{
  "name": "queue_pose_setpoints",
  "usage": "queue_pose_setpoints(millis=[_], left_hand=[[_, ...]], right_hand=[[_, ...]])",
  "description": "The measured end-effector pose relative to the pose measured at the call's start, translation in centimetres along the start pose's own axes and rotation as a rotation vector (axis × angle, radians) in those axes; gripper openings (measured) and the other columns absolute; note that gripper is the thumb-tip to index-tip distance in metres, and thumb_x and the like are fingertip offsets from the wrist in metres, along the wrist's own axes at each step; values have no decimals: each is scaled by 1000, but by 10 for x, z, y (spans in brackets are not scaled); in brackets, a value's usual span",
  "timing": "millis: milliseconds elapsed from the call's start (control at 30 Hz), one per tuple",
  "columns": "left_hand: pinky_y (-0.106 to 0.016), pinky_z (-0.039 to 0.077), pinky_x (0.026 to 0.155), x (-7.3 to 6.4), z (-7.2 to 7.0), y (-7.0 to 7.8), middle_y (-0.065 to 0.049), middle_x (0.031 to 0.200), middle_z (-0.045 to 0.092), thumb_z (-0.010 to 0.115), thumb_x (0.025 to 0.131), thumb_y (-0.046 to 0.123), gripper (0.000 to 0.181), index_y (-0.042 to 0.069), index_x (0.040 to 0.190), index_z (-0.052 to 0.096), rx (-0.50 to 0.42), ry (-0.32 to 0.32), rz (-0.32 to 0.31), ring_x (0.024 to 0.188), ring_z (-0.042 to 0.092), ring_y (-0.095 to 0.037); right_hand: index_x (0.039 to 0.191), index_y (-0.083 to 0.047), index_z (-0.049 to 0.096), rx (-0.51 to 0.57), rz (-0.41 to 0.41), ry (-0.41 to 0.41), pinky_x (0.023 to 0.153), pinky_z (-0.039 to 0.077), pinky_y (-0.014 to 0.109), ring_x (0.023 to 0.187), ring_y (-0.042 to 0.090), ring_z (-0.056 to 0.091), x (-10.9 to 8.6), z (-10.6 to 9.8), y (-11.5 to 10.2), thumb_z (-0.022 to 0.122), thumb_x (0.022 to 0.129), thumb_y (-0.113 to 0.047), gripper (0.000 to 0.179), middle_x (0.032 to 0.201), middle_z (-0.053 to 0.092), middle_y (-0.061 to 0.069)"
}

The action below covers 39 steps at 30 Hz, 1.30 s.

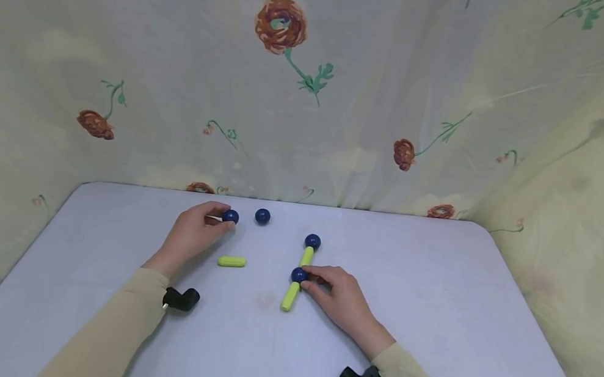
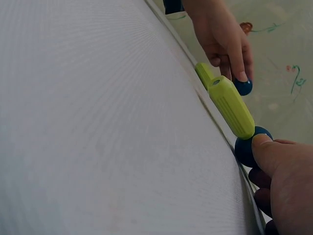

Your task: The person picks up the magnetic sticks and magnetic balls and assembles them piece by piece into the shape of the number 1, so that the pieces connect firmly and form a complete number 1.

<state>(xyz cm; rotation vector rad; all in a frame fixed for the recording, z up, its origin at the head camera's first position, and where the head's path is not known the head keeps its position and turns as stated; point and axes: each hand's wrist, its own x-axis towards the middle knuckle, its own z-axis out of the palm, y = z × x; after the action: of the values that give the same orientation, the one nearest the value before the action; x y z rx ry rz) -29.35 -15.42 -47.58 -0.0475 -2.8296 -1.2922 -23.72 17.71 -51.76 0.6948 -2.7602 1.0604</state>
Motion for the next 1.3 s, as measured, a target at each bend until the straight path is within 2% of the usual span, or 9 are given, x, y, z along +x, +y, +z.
queue_pose_setpoints(millis=[233, 400, 567, 767, 967, 1300], left_hand=[[-42, 52, 87, -12, -6, 3, -3, 123, 62, 73, 90, 37, 45, 19, 130, 60, -59, -4, -49, 109, 60, -23], [-41, 51, 89, -22, -7, 4, -4, 121, 62, 75, 89, 37, 44, 18, 126, 60, -100, -12, -38, 108, 61, -23], [-41, 52, 86, -37, -6, 7, -4, 122, 61, 75, 90, 35, 44, 17, 126, 59, -154, -35, -43, 109, 62, -23], [-37, 54, 81, -61, 5, 9, -2, 122, 61, 78, 87, 35, 45, 19, 125, 60, -249, -73, -67, 106, 63, -19], [-33, 54, 76, -85, 19, 9, -2, 116, 64, 81, 85, 27, 40, 16, 119, 63, -329, -71, -43, 97, 67, -17], [-30, 53, 68, -99, 32, 18, -2, 107, 66, 83, 82, 22, 36, 15, 112, 64, -336, -57, -53, 87, 66, -15]], right_hand=[[121, -26, 71, 2, 1, 5, 87, 50, 30, 106, 3, 60, 0, 0, 0, 73, 91, -33, 30, 113, 68, -15], [121, -26, 71, 2, 11, -1, 87, 50, 30, 105, 3, 59, 0, 0, 0, 73, 92, -33, 31, 113, 68, -15], [121, -26, 71, -1, 19, -5, 86, 50, 29, 104, 3, 59, 0, 0, -1, 72, 92, -33, 31, 112, 68, -15], [122, -26, 71, -10, 13, -5, 87, 50, 30, 106, 3, 60, 0, 0, -1, 72, 92, -34, 31, 114, 68, -15], [122, -25, 71, -20, 10, -7, 87, 49, 30, 106, 4, 60, 1, 0, -1, 72, 92, -34, 31, 114, 68, -15], [122, -25, 71, -14, 24, 0, 87, 50, 31, 106, 5, 60, 0, 1, -2, 72, 92, -34, 31, 113, 68, -15]])
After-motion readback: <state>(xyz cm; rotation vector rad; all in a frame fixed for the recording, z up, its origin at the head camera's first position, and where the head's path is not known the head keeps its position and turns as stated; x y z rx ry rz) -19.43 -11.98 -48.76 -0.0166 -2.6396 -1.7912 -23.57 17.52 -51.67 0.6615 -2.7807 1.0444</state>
